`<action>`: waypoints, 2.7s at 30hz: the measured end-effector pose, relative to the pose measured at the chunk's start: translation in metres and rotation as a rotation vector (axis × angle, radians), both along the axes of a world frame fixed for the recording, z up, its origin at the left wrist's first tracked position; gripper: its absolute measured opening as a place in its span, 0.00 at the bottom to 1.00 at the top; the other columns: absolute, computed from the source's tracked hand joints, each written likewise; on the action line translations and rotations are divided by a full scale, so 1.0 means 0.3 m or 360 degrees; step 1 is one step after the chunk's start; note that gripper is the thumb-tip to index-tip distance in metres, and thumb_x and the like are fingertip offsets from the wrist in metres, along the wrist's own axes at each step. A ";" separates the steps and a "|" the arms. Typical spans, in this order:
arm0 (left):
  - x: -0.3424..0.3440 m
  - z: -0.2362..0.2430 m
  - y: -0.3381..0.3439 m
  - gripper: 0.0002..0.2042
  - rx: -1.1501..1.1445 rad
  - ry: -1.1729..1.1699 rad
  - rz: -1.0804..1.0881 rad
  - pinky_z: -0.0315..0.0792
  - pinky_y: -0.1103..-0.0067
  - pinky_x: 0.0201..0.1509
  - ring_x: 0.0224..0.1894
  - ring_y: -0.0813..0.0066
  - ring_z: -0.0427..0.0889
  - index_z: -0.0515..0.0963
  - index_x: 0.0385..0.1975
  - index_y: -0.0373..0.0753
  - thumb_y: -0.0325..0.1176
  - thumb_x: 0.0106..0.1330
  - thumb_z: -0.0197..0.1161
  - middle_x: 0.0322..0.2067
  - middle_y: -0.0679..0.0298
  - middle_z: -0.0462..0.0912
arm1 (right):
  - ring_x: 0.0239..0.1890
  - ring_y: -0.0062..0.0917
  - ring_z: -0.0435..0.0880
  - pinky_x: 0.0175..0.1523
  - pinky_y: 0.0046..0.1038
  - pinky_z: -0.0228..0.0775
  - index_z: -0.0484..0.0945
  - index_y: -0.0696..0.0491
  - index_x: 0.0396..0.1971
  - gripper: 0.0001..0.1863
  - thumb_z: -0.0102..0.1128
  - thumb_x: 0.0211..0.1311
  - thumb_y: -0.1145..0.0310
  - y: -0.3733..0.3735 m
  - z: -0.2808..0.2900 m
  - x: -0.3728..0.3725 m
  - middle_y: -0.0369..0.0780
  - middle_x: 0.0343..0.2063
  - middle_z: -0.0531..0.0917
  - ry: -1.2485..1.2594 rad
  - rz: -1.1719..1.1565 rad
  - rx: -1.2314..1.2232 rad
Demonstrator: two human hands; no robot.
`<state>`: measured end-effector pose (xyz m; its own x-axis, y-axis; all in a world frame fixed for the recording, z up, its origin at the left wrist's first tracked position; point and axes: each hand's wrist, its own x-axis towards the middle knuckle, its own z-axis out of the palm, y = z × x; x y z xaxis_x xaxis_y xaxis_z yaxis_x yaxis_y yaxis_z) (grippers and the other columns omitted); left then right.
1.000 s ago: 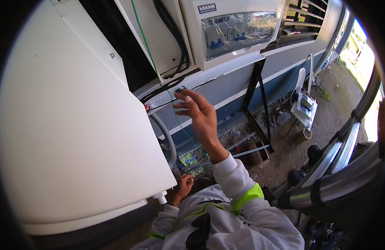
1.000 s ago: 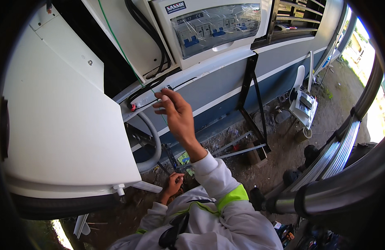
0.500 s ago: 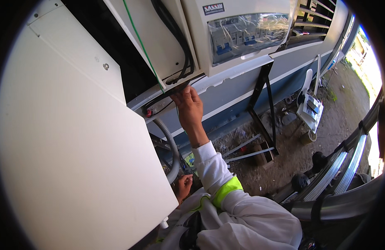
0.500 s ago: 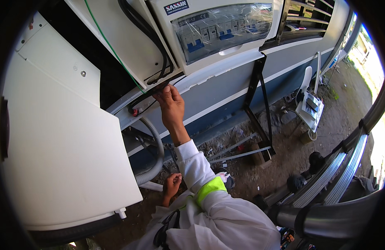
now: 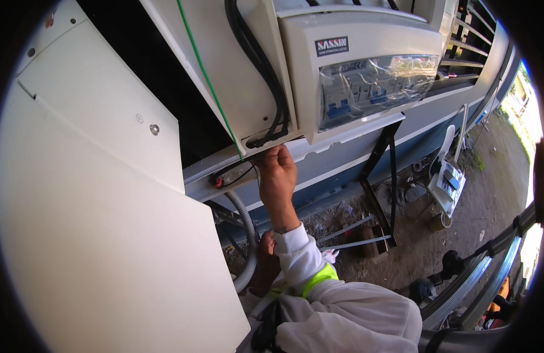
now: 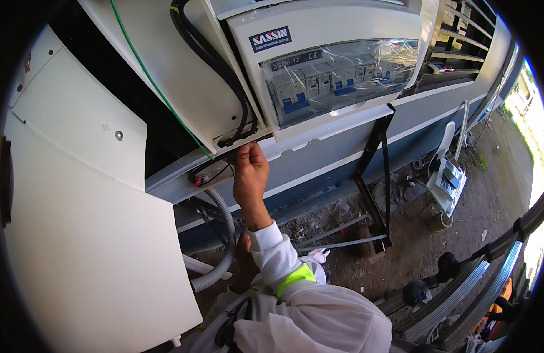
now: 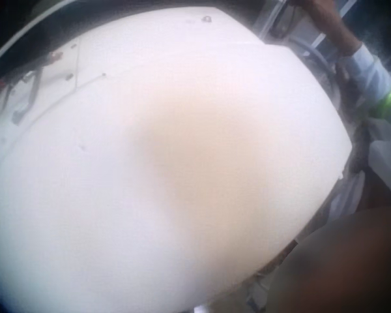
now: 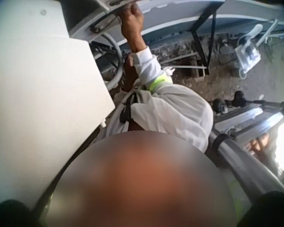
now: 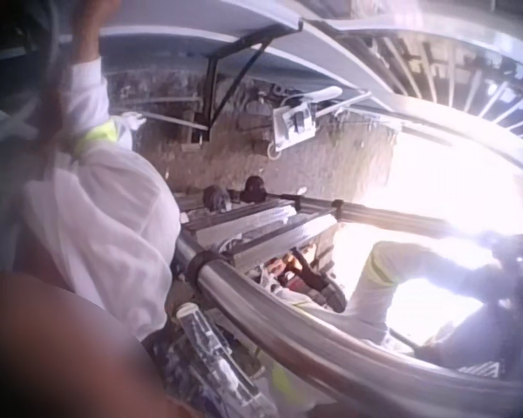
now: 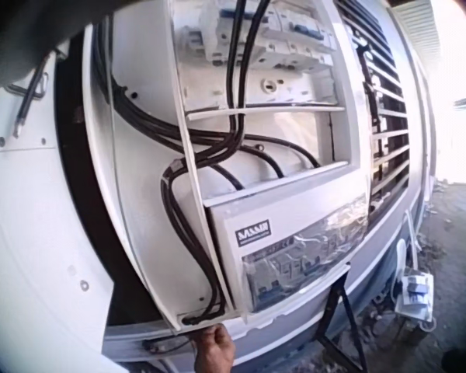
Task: The person routes and secures black electrical cables inside an open outdoor electrical cabinet. They pull, loop, and tuck the cables around internal components and along the cabinet walls, organizing the wiring by hand.
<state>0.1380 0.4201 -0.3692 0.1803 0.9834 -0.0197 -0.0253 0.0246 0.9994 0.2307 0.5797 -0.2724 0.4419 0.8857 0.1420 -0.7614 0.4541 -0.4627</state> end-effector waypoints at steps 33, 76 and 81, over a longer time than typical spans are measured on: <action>0.145 0.260 0.512 0.24 0.1041 0.0542 0.1805 0.64 0.60 0.61 0.52 0.52 0.68 0.69 0.51 0.27 0.47 0.78 0.45 0.49 0.44 0.68 | 0.19 0.11 0.80 0.26 0.19 0.71 0.88 0.58 0.34 0.05 0.66 0.59 0.79 0.030 0.031 0.198 0.35 0.22 0.89 -0.1515 -0.0892 -0.0266; 0.218 -0.188 -0.248 0.14 0.0378 0.0305 -0.0655 0.80 0.71 0.51 0.46 0.65 0.87 0.79 0.48 0.34 0.39 0.74 0.64 0.44 0.56 0.84 | 0.31 0.43 0.88 0.42 0.41 0.77 0.85 0.55 0.33 0.25 0.75 0.53 0.45 -0.060 1.001 0.335 0.45 0.24 0.87 -0.2702 -0.1793 -0.0076; 0.160 -0.225 -0.346 0.12 -0.0107 0.0079 -0.0737 0.79 0.76 0.51 0.44 0.74 0.85 0.79 0.47 0.36 0.37 0.74 0.64 0.40 0.63 0.85 | 0.43 0.42 0.87 0.44 0.43 0.77 0.81 0.55 0.51 0.24 0.71 0.61 0.53 -0.092 0.976 0.437 0.44 0.38 0.88 -0.2138 -0.1891 0.0094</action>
